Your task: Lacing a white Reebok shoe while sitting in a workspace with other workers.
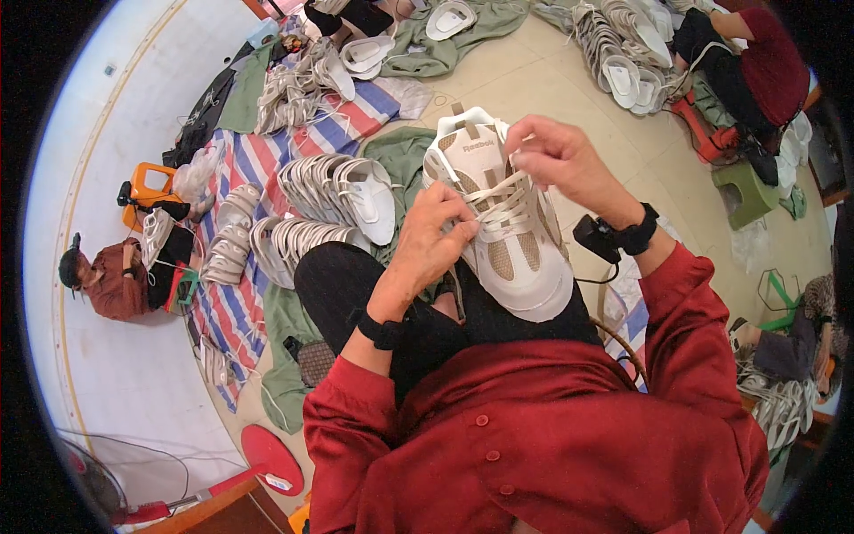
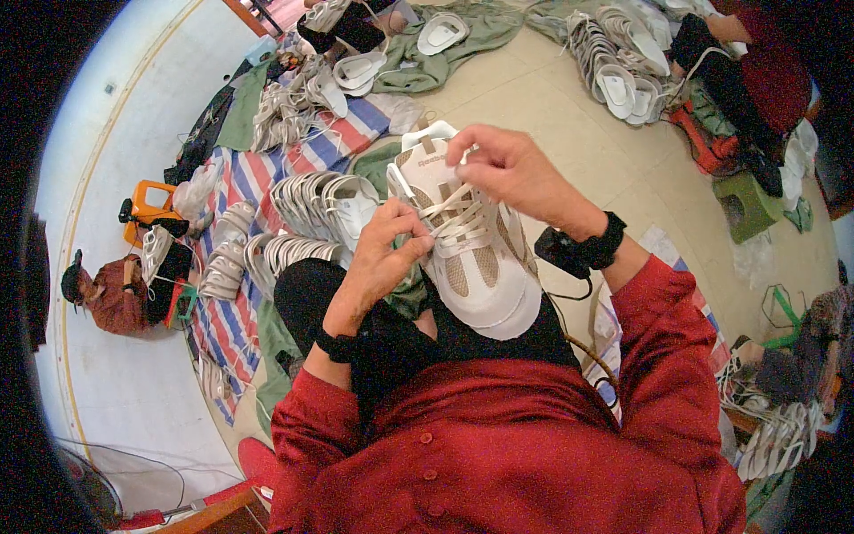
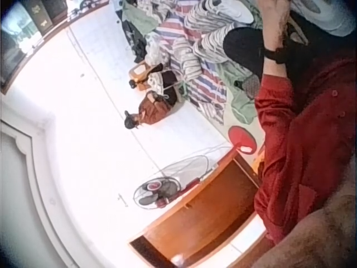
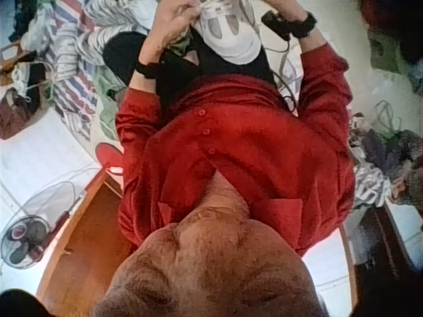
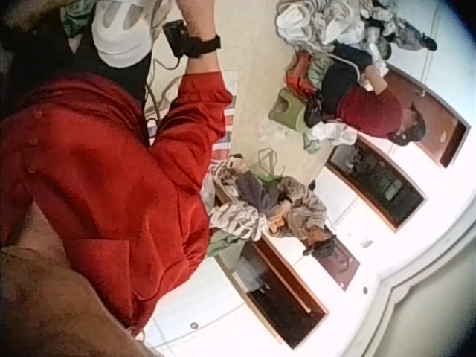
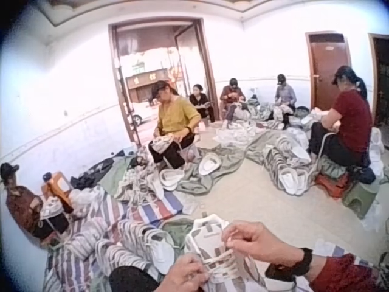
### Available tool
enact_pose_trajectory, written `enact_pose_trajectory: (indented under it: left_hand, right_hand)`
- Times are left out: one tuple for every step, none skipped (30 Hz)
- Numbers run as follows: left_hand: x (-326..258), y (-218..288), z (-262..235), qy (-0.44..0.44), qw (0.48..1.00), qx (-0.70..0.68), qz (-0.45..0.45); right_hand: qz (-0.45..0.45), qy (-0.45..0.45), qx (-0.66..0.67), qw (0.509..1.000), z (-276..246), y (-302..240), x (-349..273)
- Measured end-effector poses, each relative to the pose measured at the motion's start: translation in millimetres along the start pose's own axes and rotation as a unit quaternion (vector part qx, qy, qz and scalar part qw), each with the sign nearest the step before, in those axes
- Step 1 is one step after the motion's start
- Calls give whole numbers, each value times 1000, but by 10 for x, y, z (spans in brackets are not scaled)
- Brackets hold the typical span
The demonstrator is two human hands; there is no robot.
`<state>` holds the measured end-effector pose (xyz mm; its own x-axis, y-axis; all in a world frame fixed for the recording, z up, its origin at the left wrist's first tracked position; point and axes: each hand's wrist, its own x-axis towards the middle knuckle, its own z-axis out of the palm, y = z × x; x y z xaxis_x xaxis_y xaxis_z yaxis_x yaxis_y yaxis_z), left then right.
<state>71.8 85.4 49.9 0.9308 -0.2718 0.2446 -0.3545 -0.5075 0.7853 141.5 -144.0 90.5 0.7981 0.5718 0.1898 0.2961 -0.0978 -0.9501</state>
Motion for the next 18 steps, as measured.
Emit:
enact_pose_trajectory:
  left_hand:
    - [2,8,-6,0,1000,0,0]
    - [6,19,-14,-10,1000,17,1]
    - [7,23,-21,-19,999,33,2]
    - [-1,19,-27,-18,999,34,1]
    - [-10,13,-31,-17,998,56,12]
    - [-21,9,-38,-16,997,78,22]
    - [-15,25,-38,-17,997,76,24]
    - [-17,38,-45,-19,996,87,30]
    - [-21,48,-54,-20,994,98,36]
    - [-20,54,-59,-21,994,98,37]
    - [-24,58,-72,-30,994,97,35]
    - [-27,63,-82,-39,994,96,33]
    - [-28,59,-82,-40,994,97,33]
    - [-43,55,-90,-38,995,91,26]
    - [-59,54,-97,-36,996,86,19]
    - [-33,75,-79,-40,996,81,24]
    - [-32,99,-82,-35,997,67,27]
    - [-33,113,-89,-31,998,51,30]
  right_hand:
    - [25,40,61,997,-43,-36,-35]
    - [25,61,72,995,-106,-45,-77]
    - [25,61,71,995,-191,-73,-131]
    - [26,99,92,990,-288,-112,-194]
    - [28,138,112,984,-398,-144,-266]
    - [28,166,111,979,-541,-152,-336]
    - [28,199,107,974,-710,-173,-418]
    - [27,241,116,963,-839,-191,-476]
    - [25,283,125,951,-966,-204,-532]
    - [24,284,125,950,-1125,-198,-608]
    - [3,293,136,946,-1290,-184,-684]
    - [-18,303,146,942,-1443,-182,-750]
    - [-18,304,148,941,-1584,-192,-803]
    - [-49,325,177,928,-1711,-223,-840]
    - [-80,345,205,912,-1825,-236,-867]
    - [-80,351,200,911,-1946,-289,-939]
    - [-79,364,196,907,-2043,-289,-960]
    - [-78,377,193,902,-2124,-274,-963]
